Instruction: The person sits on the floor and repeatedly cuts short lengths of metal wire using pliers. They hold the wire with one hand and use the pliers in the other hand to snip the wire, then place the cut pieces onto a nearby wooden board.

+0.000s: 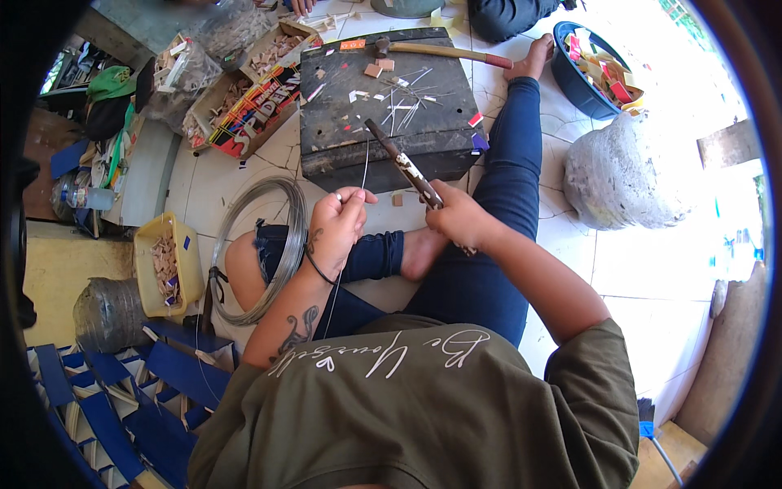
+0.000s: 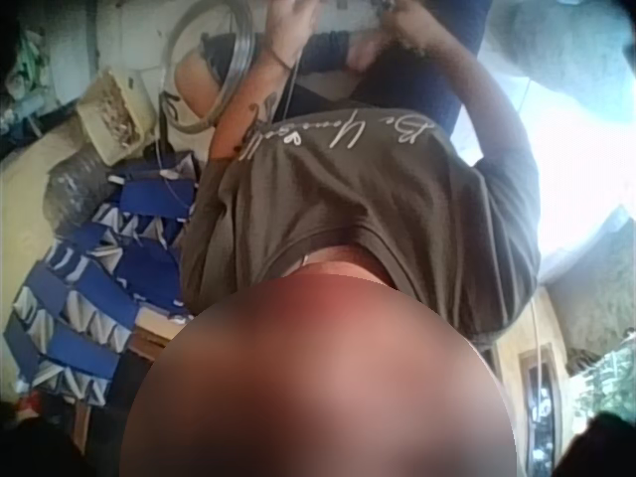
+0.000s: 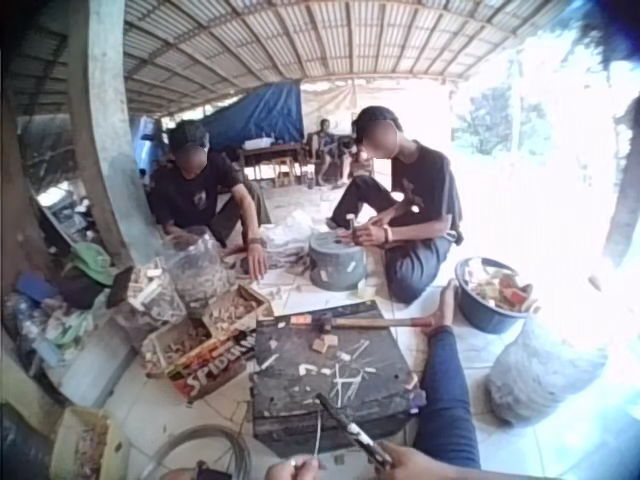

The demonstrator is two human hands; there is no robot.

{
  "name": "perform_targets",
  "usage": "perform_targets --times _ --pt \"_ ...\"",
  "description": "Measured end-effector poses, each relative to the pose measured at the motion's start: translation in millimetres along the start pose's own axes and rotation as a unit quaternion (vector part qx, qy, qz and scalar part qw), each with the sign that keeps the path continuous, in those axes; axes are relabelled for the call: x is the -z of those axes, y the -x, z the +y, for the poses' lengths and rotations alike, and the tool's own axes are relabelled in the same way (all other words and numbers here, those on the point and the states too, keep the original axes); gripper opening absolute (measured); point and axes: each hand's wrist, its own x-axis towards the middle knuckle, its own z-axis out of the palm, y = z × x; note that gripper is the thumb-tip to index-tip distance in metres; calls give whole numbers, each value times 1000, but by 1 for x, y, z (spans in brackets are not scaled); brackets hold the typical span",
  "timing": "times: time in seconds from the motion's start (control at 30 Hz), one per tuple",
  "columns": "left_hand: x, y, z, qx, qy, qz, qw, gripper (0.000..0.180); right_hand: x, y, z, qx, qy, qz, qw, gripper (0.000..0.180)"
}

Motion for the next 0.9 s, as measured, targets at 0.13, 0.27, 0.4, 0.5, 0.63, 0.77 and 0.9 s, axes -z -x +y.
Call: perform_targets --times 0.13,0.27,0.4,0.5,0.63,0.77,0.9 --pt "-1 -3 2 -5 32 -4 999 22 6 -1 -5 -28 14 7 999 34" --pt "1 -6 5 -12 59 0 998 23 9 14 -11 21 -59 -60 996 45" --pt "4 -11 9 -24 55 12 998 24 7 27 -13 15 -161 -143 976 68" --pt "4 -18 12 -46 20 10 999 24 8 29 -15 6 -126 -169 977 78" --pt "4 -25 13 -64 -25 -7 998 24 8 27 -18 31 -74 -147 986 63" --pt "3 -28 12 -103 -100 17 989 23 7 23 -21 44 -66 -152 985 57" --pt "4 -27 11 -114 -138 31 983 23 6 19 -16 16 -63 -165 984 52"
